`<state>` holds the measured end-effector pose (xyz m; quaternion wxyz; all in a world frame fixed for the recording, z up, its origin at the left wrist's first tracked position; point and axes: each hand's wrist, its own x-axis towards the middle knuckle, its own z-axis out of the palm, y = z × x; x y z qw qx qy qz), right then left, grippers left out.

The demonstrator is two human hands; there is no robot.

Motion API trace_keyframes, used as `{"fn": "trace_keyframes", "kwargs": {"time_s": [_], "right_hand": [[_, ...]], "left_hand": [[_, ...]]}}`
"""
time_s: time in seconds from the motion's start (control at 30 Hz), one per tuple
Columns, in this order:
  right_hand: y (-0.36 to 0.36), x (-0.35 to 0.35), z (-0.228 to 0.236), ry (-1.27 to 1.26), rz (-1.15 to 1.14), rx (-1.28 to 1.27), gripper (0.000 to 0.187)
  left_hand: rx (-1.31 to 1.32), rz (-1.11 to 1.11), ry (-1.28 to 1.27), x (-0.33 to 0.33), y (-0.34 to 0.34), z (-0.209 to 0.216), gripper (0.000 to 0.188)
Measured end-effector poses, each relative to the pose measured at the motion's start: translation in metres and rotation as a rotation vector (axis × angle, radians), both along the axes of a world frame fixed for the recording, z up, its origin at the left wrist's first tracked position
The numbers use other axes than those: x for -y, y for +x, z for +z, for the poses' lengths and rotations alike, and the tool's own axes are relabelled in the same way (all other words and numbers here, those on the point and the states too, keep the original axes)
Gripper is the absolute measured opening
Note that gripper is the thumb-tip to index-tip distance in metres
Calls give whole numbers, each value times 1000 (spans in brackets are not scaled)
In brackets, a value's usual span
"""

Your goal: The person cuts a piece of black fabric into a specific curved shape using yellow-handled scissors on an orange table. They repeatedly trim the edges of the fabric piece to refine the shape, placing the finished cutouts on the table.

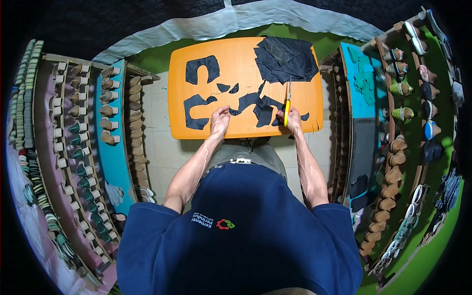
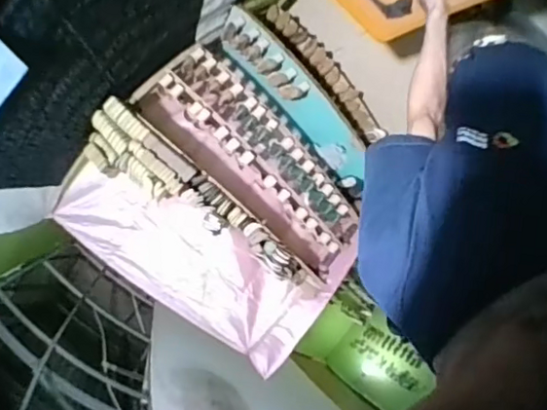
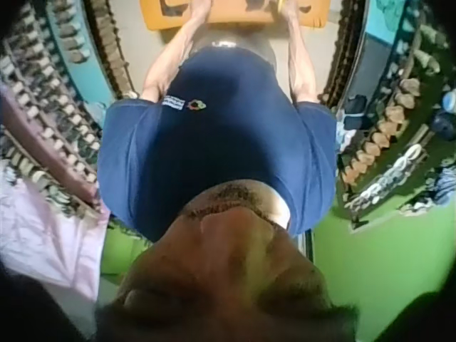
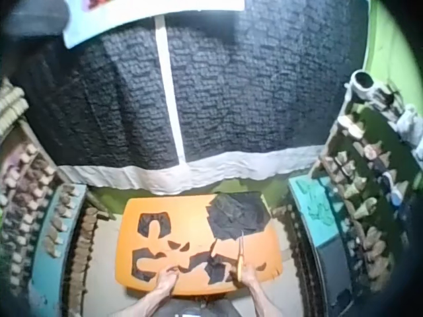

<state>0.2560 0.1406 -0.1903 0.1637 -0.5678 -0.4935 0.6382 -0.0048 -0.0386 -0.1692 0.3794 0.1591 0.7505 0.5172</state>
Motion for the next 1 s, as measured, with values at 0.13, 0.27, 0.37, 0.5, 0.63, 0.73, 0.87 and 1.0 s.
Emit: {"fn": "trace_keyframes", "kwargs": {"time_s": [0.13,0.27,0.37,0.5,0.63,0.73,0.87,1.0], "right_hand": [[-3,10,14,371,73,442,39],[8,18,28,427,38,628,36],[21,23,23,492,-83,572,33],[42,22,21,448,-150,605,31],[46,20,26,446,-155,650,30],[41,20,23,479,-169,640,33],[20,15,28,514,-95,637,52],[9,14,25,532,-19,698,68]], "left_hand": [[-447,-222,7,-35,-10,8,20],[-768,-433,232,-75,-4,-7,36],[-766,-543,98,-90,8,-6,52],[-697,-557,19,-96,12,-1,65],[-667,-546,62,-92,-5,-27,36],[-633,-564,13,-91,-9,-25,21],[-426,-664,-39,-93,-4,14,15],[196,-888,25,-103,-5,63,12]]}}
